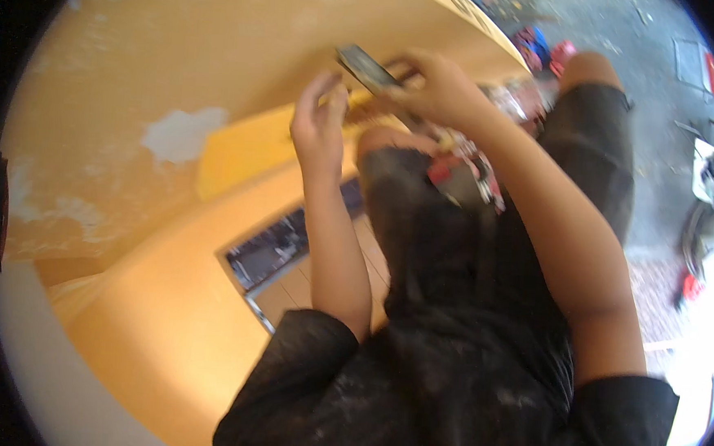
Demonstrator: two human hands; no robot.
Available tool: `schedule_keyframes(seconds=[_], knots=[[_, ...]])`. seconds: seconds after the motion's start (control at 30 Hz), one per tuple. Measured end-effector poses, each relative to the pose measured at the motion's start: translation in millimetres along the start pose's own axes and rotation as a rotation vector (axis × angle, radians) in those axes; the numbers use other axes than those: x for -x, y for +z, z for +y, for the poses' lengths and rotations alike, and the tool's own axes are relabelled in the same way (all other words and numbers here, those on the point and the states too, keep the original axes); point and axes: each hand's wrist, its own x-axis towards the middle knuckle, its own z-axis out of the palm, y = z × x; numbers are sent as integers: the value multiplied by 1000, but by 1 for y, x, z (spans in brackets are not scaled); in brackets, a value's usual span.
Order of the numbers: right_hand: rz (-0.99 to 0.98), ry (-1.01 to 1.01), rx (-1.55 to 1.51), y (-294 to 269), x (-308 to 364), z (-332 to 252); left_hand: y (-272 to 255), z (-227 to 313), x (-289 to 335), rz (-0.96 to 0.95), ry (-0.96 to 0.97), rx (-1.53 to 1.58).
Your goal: Sanding the underside of a ceiling or overhang while standing on a ladder.
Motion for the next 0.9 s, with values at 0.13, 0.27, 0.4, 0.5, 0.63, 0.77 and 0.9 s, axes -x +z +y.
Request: schedule_keyframes(seconds=[0.13, 0.27, 0.4, 0.5, 0.63, 0.77, 0.9], knots=[[101, 109, 70, -1, 10, -44, -59, 62, -11, 190, 559, -653], [296, -255, 222, 14, 9, -54, -111, 153, -22, 360, 1176, -1065], [528, -425, 313, 17, -1, -54, -146, 209, -65, 432, 1577, -1294], [643, -522, 383, 28, -25, -72, -141, 232, -99, 619, 1799, -1304], [721, -651, 434, 44, -53, -78, -130, 237, -124, 688, 1747, -1268], [773, -672, 509, 45, -58, -49, -126, 239, -126, 739, 1738, -1227], [877, -621, 569, 49, -63, -30, -133, 233, -133, 739, 1779, -1330]])
